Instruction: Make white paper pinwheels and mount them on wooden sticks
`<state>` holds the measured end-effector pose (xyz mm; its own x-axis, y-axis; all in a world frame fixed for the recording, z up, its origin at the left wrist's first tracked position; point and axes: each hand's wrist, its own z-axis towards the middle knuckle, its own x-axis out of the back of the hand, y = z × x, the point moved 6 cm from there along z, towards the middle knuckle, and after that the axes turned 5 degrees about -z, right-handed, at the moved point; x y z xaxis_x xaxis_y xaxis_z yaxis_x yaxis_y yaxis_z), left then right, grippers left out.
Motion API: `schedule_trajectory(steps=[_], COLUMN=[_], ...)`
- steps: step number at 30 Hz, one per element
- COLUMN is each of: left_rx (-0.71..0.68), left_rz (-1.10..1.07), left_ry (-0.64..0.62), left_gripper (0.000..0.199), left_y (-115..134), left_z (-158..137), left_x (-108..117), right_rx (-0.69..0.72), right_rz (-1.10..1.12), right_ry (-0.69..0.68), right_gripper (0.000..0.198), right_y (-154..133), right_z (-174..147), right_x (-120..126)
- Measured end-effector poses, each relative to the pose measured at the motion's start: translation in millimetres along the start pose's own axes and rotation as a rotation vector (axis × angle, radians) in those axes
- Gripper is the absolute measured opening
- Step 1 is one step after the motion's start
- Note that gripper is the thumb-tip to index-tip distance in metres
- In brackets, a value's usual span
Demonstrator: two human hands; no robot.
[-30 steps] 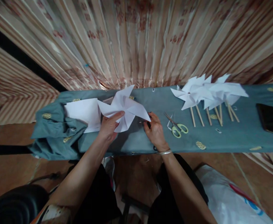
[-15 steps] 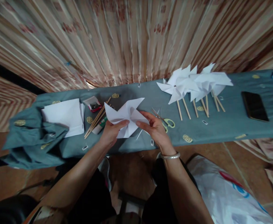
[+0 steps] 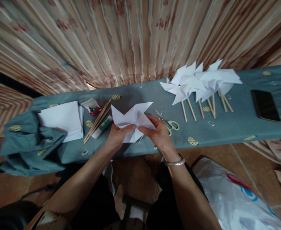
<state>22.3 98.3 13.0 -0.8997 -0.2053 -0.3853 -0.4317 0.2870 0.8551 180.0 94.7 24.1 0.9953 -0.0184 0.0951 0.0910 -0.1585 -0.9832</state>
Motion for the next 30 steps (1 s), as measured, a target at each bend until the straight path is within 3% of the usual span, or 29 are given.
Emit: schedule_trajectory(steps=[30], left_rx=[0.002], left_rz=[-0.035], left_ry=[0.004], left_gripper=[0.023], left_y=[-3.3], left_z=[0.5], left_x=[-2.1], right_rx=[0.041], right_rz=[-0.062], right_ry=[0.048], right_gripper=[0.04], right_y=[-2.2], right_z=[-3.5], right_x=[1.2])
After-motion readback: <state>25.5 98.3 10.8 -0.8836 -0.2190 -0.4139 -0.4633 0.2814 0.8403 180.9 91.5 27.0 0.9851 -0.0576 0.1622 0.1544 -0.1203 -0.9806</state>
